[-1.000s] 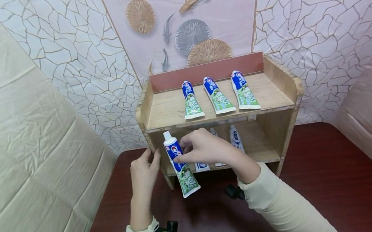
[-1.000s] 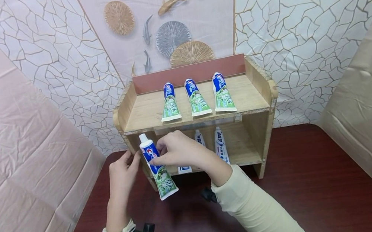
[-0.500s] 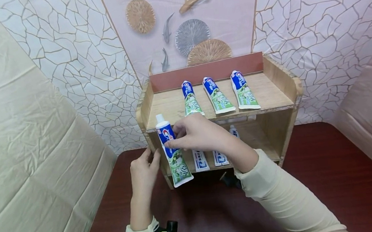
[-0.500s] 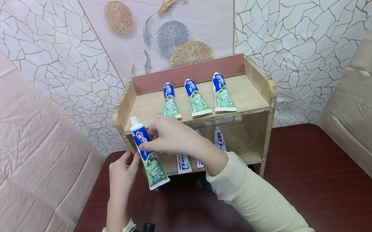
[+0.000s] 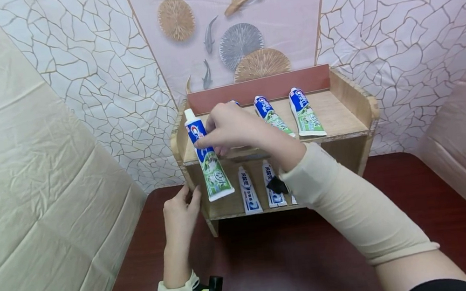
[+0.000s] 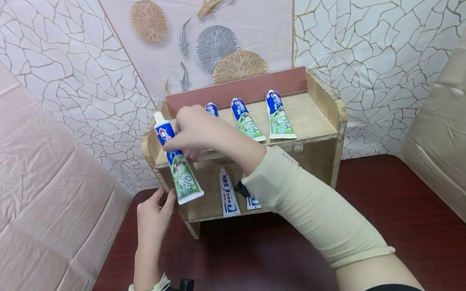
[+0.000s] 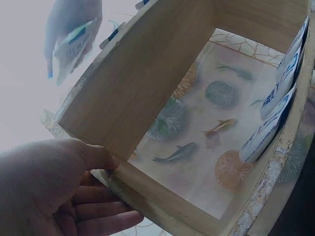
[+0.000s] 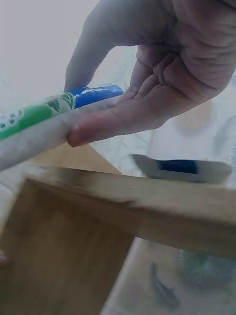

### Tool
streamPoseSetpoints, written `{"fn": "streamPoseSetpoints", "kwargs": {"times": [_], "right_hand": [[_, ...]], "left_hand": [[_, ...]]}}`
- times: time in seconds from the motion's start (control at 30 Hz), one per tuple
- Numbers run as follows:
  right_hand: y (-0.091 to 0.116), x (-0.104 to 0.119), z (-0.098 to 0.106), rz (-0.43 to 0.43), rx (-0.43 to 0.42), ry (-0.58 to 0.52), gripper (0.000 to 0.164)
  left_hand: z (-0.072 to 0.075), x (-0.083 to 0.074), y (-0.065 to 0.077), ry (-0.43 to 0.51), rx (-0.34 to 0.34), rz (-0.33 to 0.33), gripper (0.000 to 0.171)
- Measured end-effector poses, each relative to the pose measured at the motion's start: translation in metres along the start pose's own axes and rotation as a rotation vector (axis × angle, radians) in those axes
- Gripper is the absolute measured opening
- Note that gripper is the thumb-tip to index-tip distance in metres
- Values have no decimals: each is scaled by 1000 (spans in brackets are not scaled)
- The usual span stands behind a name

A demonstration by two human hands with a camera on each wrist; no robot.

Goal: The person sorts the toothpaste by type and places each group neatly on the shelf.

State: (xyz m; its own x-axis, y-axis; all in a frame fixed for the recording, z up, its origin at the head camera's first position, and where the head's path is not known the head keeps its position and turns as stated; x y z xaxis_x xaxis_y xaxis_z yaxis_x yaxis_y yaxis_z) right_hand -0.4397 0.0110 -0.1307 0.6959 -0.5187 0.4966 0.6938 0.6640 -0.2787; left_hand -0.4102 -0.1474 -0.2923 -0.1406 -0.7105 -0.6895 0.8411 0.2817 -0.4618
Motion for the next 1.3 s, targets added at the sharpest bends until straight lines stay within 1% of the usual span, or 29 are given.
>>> {"fn": "streamPoseSetpoints", "kwargs": {"times": [0.13,0.23,0.37,0.47,0.53,0.63,0.67,0.87,0.97,1.07,1.3], "right_hand": [[-20,-12,8,-61,40,-72,30],[-33,-25,11,-119,59,-155,28],[-47,-41,14,-192,61,-249,30],[-56,-50,17,-224,43,-279,31],[-60,-55,18,-239,34,-273,31],[-64,-62,19,-255,20,-235,34],[-65,-63,20,-253,20,-183,37],[-66,-70,18,-272,29,4,41],[-65,-69,15,-272,39,7,38],[-63,-66,14,-253,32,-8,36],[-55,-58,24,-179,-17,-15,37]], "left_hand": [[0,0,-1,0,-6,2,25],[0,0,-1,1,-12,-3,23],[0,-1,-1,-2,-14,-9,23],[1,-1,-1,-1,-13,-9,24],[1,-1,-1,0,-12,-12,24],[1,-1,-1,0,-13,-17,24],[2,-1,-1,-1,-13,-18,24],[1,-1,0,4,-7,-19,26],[0,-1,0,3,-3,-17,28],[0,-1,-1,0,-2,-15,27],[1,-1,-1,0,-2,-10,27]]}}
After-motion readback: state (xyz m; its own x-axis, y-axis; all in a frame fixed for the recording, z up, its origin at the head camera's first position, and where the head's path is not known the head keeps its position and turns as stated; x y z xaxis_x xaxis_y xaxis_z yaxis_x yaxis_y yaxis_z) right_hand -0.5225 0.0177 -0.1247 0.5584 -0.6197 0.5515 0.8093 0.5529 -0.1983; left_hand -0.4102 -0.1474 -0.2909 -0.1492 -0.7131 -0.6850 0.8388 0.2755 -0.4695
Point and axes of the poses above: each hand's wrist, its own y-axis away from the middle knuckle, its own z-axis out of the back of the hand, x = y × z, the point moved 10 cm from there along -y, towards the middle knuckle, and after that the axes turned 11 degrees about z, right-handed, at the moved point
